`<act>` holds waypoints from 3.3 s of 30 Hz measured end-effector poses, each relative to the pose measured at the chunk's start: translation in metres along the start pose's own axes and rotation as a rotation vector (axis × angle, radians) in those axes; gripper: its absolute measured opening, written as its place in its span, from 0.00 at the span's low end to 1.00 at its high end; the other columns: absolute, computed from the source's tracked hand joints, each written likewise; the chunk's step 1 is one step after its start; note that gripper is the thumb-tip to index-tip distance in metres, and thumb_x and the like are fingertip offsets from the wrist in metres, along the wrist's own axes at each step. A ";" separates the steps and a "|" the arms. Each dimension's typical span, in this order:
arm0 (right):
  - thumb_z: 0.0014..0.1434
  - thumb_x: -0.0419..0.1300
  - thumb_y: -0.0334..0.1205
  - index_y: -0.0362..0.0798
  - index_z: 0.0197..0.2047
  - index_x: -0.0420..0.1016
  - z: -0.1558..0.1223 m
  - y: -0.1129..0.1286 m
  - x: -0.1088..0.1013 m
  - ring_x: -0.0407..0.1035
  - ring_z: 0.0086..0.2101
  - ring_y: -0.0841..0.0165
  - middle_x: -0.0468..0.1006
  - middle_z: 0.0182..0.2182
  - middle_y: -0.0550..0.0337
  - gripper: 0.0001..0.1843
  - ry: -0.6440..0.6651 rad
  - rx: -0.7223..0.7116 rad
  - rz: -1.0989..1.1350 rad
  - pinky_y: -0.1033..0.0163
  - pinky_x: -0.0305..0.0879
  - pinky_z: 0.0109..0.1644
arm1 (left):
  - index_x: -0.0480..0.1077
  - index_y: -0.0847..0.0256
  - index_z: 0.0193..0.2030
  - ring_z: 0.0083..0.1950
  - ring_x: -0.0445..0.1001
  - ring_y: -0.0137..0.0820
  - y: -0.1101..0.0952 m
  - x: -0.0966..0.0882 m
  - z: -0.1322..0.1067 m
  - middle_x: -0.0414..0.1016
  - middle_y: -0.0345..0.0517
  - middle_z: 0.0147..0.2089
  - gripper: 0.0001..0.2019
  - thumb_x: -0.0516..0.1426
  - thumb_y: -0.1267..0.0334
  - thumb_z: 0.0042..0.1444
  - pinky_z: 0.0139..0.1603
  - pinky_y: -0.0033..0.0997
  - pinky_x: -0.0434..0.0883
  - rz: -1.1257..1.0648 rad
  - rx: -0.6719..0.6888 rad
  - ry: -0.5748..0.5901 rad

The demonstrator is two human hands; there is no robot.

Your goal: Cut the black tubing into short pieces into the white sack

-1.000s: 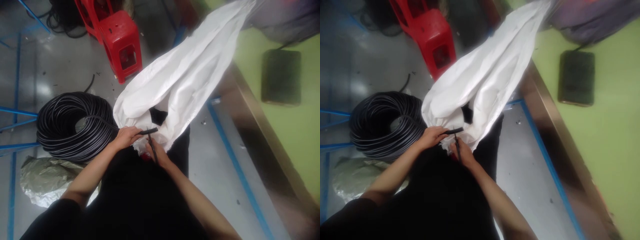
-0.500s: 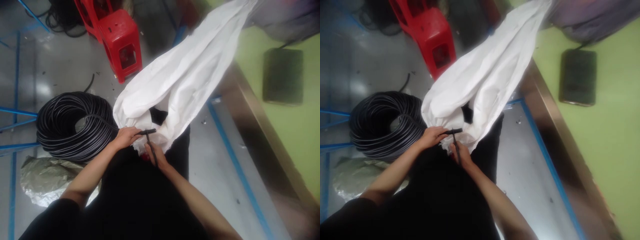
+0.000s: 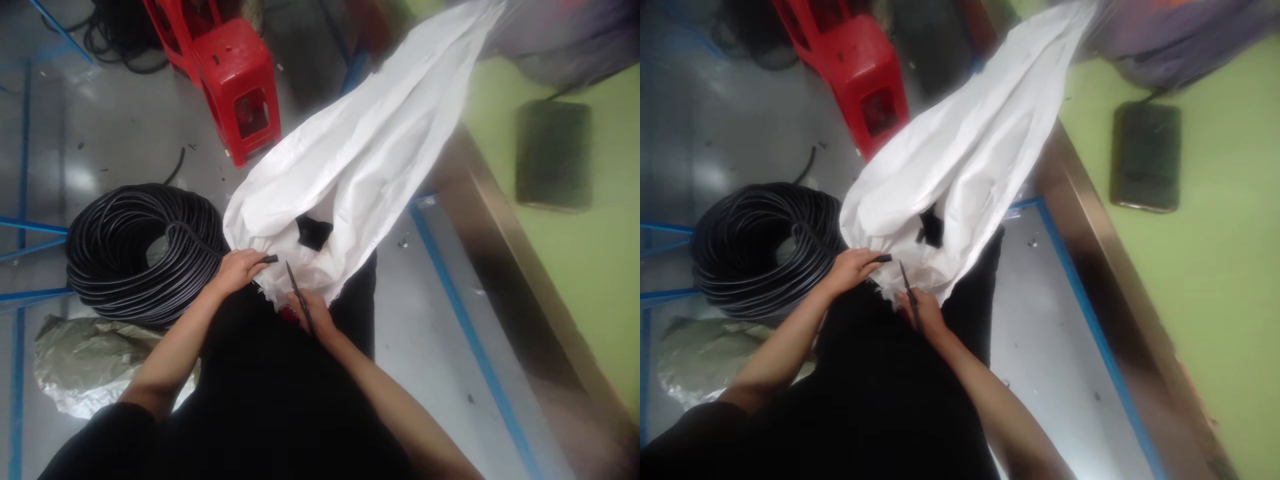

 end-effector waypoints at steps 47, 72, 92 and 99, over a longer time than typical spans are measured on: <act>0.61 0.50 0.56 0.46 0.46 0.71 0.006 0.003 -0.008 0.71 0.32 0.63 0.77 0.30 0.56 0.23 0.053 0.020 0.114 0.59 0.66 0.37 | 0.71 0.55 0.45 0.39 0.73 0.31 -0.043 -0.010 0.013 0.75 0.42 0.38 0.15 0.47 0.53 0.65 0.35 0.27 0.63 -0.047 0.022 0.201; 0.56 0.56 0.58 0.47 0.29 0.68 0.013 0.017 -0.009 0.65 0.18 0.71 0.69 0.16 0.64 0.21 -0.065 0.172 0.397 0.65 0.65 0.23 | 0.70 0.55 0.52 0.43 0.74 0.34 -0.051 0.015 -0.005 0.76 0.46 0.43 0.15 0.50 0.55 0.63 0.42 0.31 0.69 -0.179 0.076 0.222; 0.58 0.53 0.59 0.46 0.48 0.68 0.002 0.001 0.004 0.73 0.30 0.65 0.77 0.30 0.58 0.26 0.056 0.110 0.355 0.60 0.70 0.35 | 0.72 0.56 0.48 0.39 0.73 0.30 -0.022 -0.005 -0.003 0.76 0.44 0.37 0.17 0.47 0.51 0.65 0.41 0.27 0.65 -0.048 -0.068 -0.119; 0.61 0.50 0.54 0.48 0.56 0.65 0.007 0.005 0.000 0.72 0.31 0.64 0.77 0.33 0.57 0.25 0.089 0.058 0.126 0.57 0.68 0.39 | 0.70 0.56 0.48 0.38 0.72 0.30 -0.035 0.003 0.003 0.74 0.43 0.36 0.15 0.48 0.53 0.65 0.38 0.29 0.63 0.056 0.036 -0.053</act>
Point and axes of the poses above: each hand's wrist, its own z-axis towards the middle knuckle, its own x-axis out of the palm, y = z × x, the point moved 1 cm from there along z, towards the middle knuckle
